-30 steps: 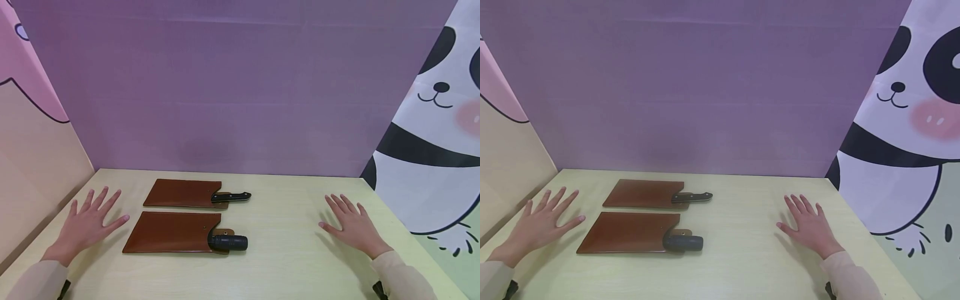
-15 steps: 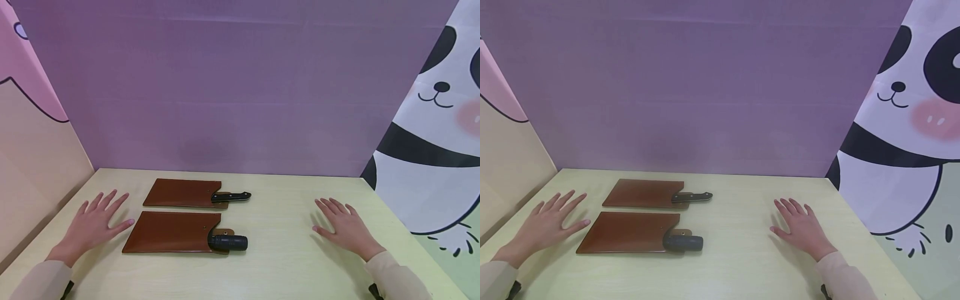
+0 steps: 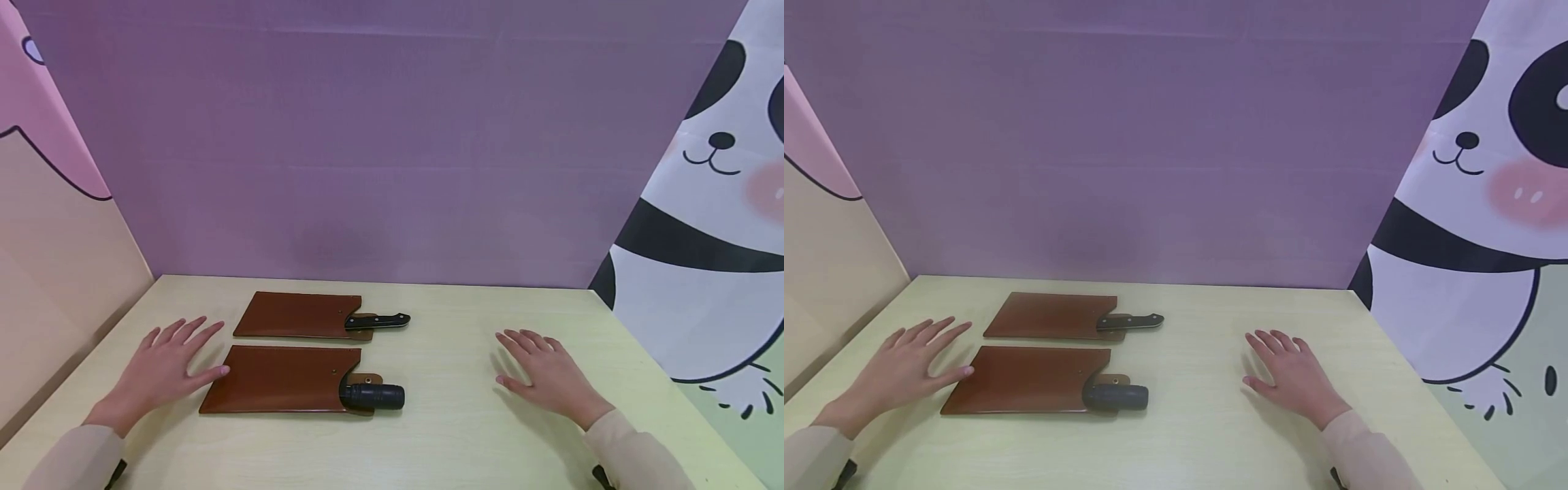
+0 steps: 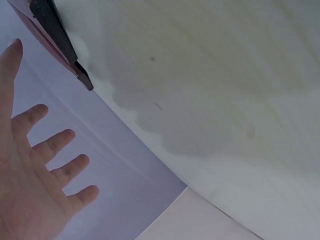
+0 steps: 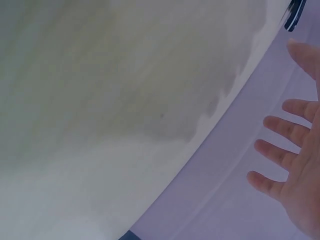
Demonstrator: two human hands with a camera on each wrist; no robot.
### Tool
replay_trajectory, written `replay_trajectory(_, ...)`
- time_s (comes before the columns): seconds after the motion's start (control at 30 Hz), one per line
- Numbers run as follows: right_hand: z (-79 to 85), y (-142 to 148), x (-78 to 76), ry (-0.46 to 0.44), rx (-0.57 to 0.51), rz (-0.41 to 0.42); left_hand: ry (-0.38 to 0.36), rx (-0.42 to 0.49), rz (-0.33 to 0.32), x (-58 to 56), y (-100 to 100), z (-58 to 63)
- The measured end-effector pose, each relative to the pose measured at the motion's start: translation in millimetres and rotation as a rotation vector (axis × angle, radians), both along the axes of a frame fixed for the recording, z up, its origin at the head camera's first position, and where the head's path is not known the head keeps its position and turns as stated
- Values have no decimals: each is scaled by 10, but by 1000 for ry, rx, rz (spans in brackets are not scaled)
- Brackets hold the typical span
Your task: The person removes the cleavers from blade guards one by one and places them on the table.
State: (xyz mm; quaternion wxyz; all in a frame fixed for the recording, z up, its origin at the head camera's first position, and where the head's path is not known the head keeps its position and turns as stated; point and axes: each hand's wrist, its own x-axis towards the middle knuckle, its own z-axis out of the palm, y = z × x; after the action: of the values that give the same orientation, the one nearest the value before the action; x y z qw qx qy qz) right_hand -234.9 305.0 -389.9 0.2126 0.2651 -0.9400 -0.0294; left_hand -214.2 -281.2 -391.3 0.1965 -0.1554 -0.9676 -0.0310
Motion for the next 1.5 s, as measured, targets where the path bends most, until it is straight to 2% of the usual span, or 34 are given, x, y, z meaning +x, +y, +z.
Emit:
replay_trajectory(0.43,3,-224,18,12,23,66,63,-27,-80,-77,95,-63)
replay_trajectory(0.67,-2,-353,20,28,29,118,35,-21,-129,-83,178,-44)
replay_trajectory(1.23,-8,-755,58,-37,25,228,-10,2,-239,-123,439,-44)
replay_trajectory(1.5,0,-932,91,-73,42,277,-67,10,-257,-110,552,-46)
